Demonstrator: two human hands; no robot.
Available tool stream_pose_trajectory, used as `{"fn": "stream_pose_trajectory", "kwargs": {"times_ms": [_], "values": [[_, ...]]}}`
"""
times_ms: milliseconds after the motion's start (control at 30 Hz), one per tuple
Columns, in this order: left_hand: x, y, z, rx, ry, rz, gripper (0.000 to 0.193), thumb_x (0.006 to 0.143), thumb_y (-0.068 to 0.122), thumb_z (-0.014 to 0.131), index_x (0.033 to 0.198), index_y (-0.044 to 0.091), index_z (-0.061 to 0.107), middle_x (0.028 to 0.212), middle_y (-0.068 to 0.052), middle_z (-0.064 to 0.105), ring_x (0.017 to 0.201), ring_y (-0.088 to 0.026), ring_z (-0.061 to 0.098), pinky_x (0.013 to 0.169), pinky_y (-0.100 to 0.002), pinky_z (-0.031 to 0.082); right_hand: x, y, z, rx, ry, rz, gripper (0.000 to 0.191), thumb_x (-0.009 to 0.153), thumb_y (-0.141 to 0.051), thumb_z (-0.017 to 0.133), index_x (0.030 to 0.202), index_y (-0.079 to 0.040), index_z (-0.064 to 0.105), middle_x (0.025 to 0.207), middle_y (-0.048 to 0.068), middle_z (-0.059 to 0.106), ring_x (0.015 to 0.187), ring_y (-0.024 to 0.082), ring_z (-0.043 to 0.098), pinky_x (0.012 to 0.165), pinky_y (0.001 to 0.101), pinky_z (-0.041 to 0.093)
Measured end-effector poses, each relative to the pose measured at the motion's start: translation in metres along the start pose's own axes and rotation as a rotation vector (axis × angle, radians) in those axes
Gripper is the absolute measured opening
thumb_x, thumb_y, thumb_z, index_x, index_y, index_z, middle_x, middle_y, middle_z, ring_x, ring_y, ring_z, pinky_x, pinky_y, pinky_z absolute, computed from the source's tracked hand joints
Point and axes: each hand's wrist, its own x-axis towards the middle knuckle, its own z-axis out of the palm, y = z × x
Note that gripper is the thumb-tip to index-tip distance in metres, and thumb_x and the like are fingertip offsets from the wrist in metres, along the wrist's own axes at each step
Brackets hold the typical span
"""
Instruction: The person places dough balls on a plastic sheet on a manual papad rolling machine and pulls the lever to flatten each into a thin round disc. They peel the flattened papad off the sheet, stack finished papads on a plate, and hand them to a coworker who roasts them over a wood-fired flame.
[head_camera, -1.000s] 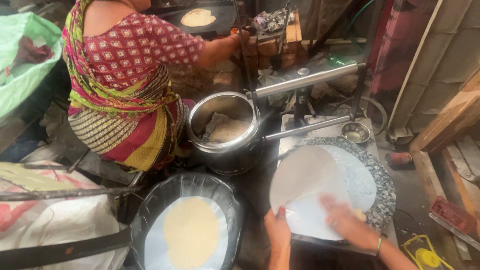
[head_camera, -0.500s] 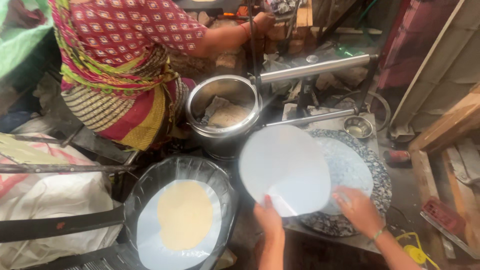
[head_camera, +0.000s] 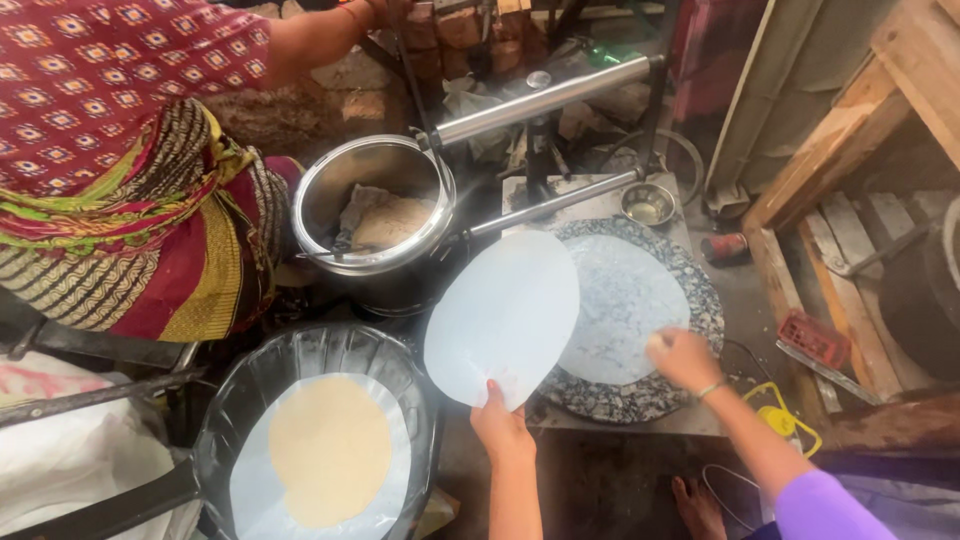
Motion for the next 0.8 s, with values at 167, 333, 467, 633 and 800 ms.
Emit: {"fn": "stream_pose_trajectory", "kwargs": {"times_ms": [167, 333, 467, 633, 800], "values": [[0.003, -0.002, 0.001, -0.014, 0.001, 0.006, 0.036, 0.103, 0.01, 0.049, 0.135, -0.006, 0.056, 0.126, -0.017, 0.067, 0.111, -0.03, 0.068, 0.093, -0.046, 0.059, 0.026, -0.052, 0.005, 0.17, 0.292, -0.465, 0.052, 0.09, -0.025, 0.055, 0.138, -0.004, 0.063, 0.135, 0.022, 0.065, 0.129, 0.038, 0.06, 0.112, 0.0438, 0.046], [0.012, -0.019, -0.005, -0.056, -0.009, -0.014, 0.036, 0.102, 0.01, 0.053, 0.135, -0.004, 0.057, 0.124, -0.016, 0.068, 0.109, -0.028, 0.069, 0.09, -0.044, 0.058, 0.019, -0.107, 0.053, -0.434, 0.275, -0.565, 0.083, 0.082, -0.028, 0.062, 0.148, 0.011, 0.031, 0.158, 0.026, 0.031, 0.15, 0.04, 0.027, 0.118, 0.053, 0.021], [0.016, -0.017, -0.008, -0.023, -0.009, -0.014, 0.035, 0.102, 0.011, 0.053, 0.134, -0.003, 0.06, 0.122, -0.014, 0.07, 0.107, -0.027, 0.069, 0.087, -0.042, 0.058, 0.044, -0.128, 0.019, -0.649, 0.026, -0.493, 0.081, 0.086, -0.032, 0.057, 0.153, 0.005, 0.027, 0.164, 0.023, 0.024, 0.152, 0.038, 0.021, 0.119, 0.0568, 0.018], [0.023, -0.014, -0.004, -0.056, 0.007, -0.004, 0.034, 0.101, 0.011, 0.053, 0.132, 0.001, 0.061, 0.118, -0.013, 0.071, 0.102, -0.027, 0.071, 0.084, -0.043, 0.06, 0.038, -0.116, 0.007, -0.776, 0.108, -0.482, 0.073, 0.094, -0.034, 0.047, 0.155, -0.001, 0.025, 0.166, 0.019, 0.021, 0.153, 0.036, 0.02, 0.12, 0.0628, 0.017], [0.02, -0.023, -0.008, -0.019, 0.036, -0.029, 0.031, 0.103, 0.012, 0.056, 0.132, 0.001, 0.06, 0.118, -0.012, 0.071, 0.101, -0.025, 0.071, 0.081, -0.04, 0.056, 0.024, -0.103, 0.02, -0.734, 0.01, -0.572, 0.064, 0.102, -0.037, 0.038, 0.158, -0.008, 0.024, 0.169, 0.015, 0.017, 0.155, 0.033, 0.019, 0.121, 0.0688, 0.016]]}}
